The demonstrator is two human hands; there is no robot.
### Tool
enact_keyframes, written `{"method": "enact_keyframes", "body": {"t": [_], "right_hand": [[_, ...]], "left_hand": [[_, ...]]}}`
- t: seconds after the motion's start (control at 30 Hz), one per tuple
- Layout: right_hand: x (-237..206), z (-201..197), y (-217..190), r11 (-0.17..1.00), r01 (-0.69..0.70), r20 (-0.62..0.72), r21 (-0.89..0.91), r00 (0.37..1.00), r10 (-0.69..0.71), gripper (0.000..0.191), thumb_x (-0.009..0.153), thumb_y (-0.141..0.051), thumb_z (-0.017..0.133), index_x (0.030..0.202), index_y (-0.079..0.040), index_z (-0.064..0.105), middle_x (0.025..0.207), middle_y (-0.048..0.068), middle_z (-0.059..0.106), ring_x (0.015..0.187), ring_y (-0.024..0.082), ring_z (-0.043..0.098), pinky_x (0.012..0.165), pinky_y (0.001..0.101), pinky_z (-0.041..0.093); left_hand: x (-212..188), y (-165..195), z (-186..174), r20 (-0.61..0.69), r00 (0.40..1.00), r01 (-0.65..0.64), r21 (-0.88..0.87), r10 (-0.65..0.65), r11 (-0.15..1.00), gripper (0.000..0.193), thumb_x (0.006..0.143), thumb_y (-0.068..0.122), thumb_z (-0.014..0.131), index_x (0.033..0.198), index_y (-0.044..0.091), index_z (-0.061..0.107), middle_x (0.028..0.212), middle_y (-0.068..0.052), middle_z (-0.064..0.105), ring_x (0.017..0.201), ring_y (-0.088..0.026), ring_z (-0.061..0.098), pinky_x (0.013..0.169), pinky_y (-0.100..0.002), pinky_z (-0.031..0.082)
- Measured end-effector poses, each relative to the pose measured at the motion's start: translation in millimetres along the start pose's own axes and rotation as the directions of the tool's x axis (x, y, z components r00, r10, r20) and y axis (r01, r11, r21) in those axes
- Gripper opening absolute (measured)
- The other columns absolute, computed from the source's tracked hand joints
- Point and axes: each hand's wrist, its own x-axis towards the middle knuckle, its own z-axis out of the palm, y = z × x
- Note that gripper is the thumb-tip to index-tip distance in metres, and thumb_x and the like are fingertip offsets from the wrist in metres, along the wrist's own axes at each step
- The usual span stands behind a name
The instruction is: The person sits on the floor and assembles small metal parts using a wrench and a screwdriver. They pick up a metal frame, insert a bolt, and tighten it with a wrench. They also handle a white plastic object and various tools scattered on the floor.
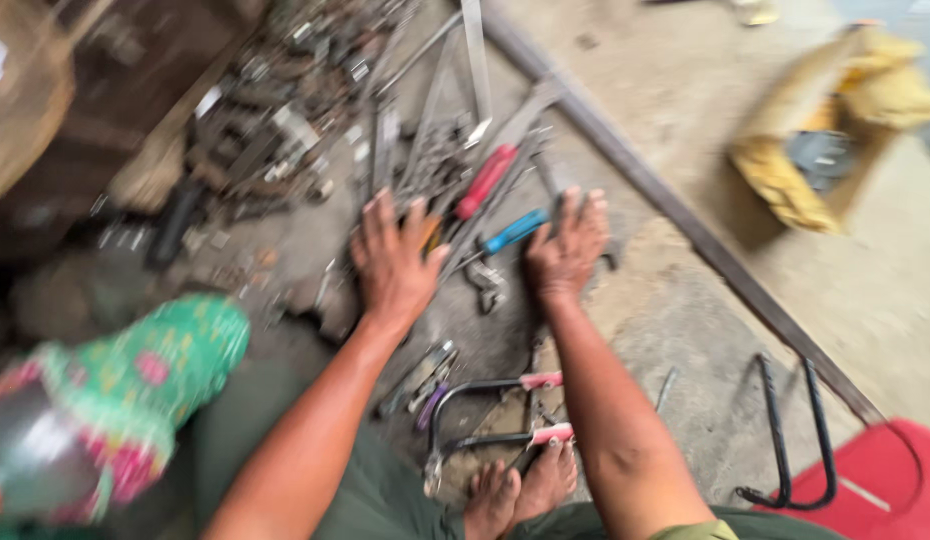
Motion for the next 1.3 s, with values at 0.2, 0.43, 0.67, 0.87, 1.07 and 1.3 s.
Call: {"method": "enact_keyframes", "body": {"t": [0.2,0.43,0.67,0.87,1.07,1.3], "right_hand": [[7,-5,-1,0.998,-0.057,0.009,0.016,0.998,0.057,0.069,0.093,-0.034,0.065,0.154,-0.011,0.046,0.162,0.028,0.034,0.15,0.043,0.032,0.122,0.0551,0.021],[8,-15,1,0.998,-0.057,-0.02,0.023,0.998,0.057,0.067,0.094,-0.038,0.062,0.155,-0.013,0.047,0.161,0.026,0.036,0.149,0.043,0.034,0.123,0.0535,0.023],[16,-35,-4,0.996,-0.079,0.01,0.042,0.997,0.078,0.068,0.093,-0.041,0.061,0.153,-0.014,0.047,0.162,0.025,0.036,0.15,0.042,0.034,0.123,0.0528,0.021],[23,-54,-8,0.997,-0.069,-0.013,0.047,0.997,0.07,0.068,0.096,-0.04,0.062,0.156,-0.014,0.044,0.163,0.026,0.033,0.151,0.042,0.032,0.125,0.0535,0.022],[24,-57,-11,0.994,-0.074,0.007,0.078,0.997,0.074,0.068,0.101,-0.04,0.061,0.159,-0.01,0.04,0.167,0.025,0.028,0.155,0.042,0.027,0.127,0.0544,0.02],[18,-51,-11,0.997,-0.057,0.088,0.051,0.995,0.052,0.067,0.107,-0.039,0.059,0.164,-0.012,0.034,0.169,0.025,0.022,0.156,0.042,0.023,0.128,0.0548,0.018]], "left_hand": [[5,-1,1,-0.044,0.999,0.007,0.061,-0.004,0.998,0.074,0.092,0.05,0.07,0.154,0.017,0.046,0.161,-0.027,0.034,0.147,-0.049,0.031,0.116,-0.069,0.025],[13,37,-24,-0.154,0.982,-0.11,0.027,0.113,0.994,0.063,0.093,0.04,0.071,0.147,0.013,0.053,0.156,-0.03,0.039,0.147,-0.051,0.033,0.117,-0.064,0.025],[119,184,-49,0.125,0.898,-0.311,-0.495,0.421,0.811,0.059,0.099,0.03,0.062,0.151,0.007,0.046,0.137,-0.028,0.062,0.115,-0.047,0.065,0.096,-0.054,0.053],[179,217,-51,0.16,0.936,-0.193,-0.516,0.315,0.835,0.059,0.1,0.028,0.064,0.153,0.014,0.045,0.111,-0.022,0.07,0.108,-0.038,0.068,0.103,-0.046,0.052],[76,97,-21,-0.076,0.949,-0.313,-0.126,0.306,0.941,0.069,0.099,0.029,0.077,0.157,0.011,0.045,0.156,-0.025,0.044,0.144,-0.046,0.041,0.12,-0.057,0.034],[-48,24,-2,0.15,0.98,-0.15,0.126,0.131,0.981,0.1,0.085,0.049,0.079,0.163,0.013,0.027,0.17,-0.022,0.016,0.157,-0.043,0.015,0.125,-0.066,0.012]]}}
